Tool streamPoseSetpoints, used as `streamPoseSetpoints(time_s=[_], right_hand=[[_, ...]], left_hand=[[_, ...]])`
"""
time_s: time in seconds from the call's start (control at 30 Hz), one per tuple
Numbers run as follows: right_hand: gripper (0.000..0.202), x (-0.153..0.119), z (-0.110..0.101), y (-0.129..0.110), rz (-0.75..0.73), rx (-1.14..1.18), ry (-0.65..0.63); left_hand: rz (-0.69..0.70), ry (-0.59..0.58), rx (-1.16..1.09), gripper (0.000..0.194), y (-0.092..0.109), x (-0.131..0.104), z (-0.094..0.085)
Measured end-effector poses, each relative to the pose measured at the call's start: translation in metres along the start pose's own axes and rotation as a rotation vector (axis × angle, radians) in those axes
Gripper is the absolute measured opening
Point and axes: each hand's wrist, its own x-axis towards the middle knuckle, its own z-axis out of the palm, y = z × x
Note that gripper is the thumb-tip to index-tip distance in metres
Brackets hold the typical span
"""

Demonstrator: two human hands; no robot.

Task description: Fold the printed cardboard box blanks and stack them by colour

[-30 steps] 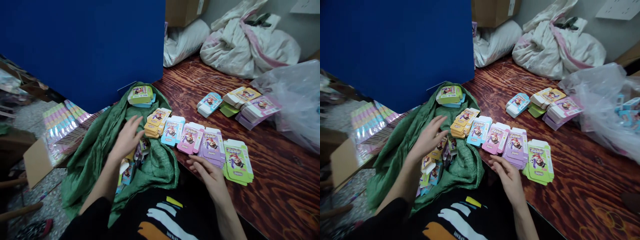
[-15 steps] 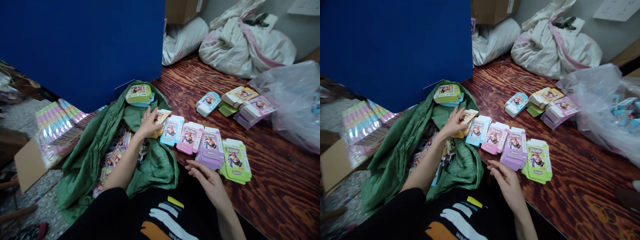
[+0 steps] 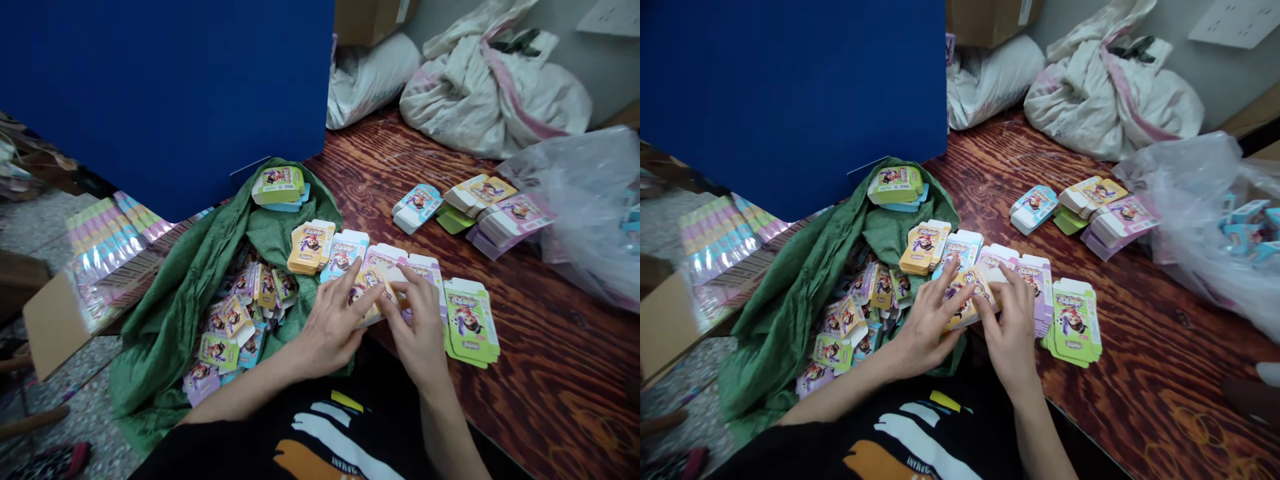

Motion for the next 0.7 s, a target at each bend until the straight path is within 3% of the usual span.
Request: streamPoseSetpoints(time_s=[0.07, 0.17, 0.27, 0.33, 0.4, 0.47, 0.63, 0.7], right_hand=[[0.025, -0.003, -0.007, 0.005, 0.062, 0.089, -0.039], [0.025, -0.011, -0.020, 0.006, 0.078, 0.181, -0.139], [0.025, -0.016, -0.027, -0.002, 0.117, 0.298, -0.257], [0.030, -0.017, -0.028, -0.007, 0.164, 0.350, -0.279], [0.039, -0.016, -0.027, -0.006, 0.175, 0.369, -0.273], [0.048, -0.013, -0.027, 0.001, 0.178, 0.423, -0.247], [0.038, -0.020, -0.023, 0.021, 0.352, 0.649, -0.046], [0.040, -0.026, -0.020, 0.024, 0.432, 0.668, -0.099]], left_hand=[[-0.078, -0.060, -0.186, 0.095, -0.002, 0.000, -0.001], [-0.313, -0.210, -0.699, 0.102, -0.012, 0.005, -0.007], [-0.400, -0.531, -1.136, 0.079, -0.024, 0.013, -0.002], [-0.404, -0.700, -1.293, 0.070, -0.028, 0.016, 0.009], [-0.475, -0.678, -1.341, 0.064, -0.026, 0.018, 0.020], [-0.574, -0.556, -1.298, 0.058, -0.022, 0.019, 0.025], [-0.696, -0.381, -1.237, 0.056, -0.013, 0.021, 0.021], [-0.715, -0.341, -1.247, 0.059, -0.013, 0.021, 0.022]])
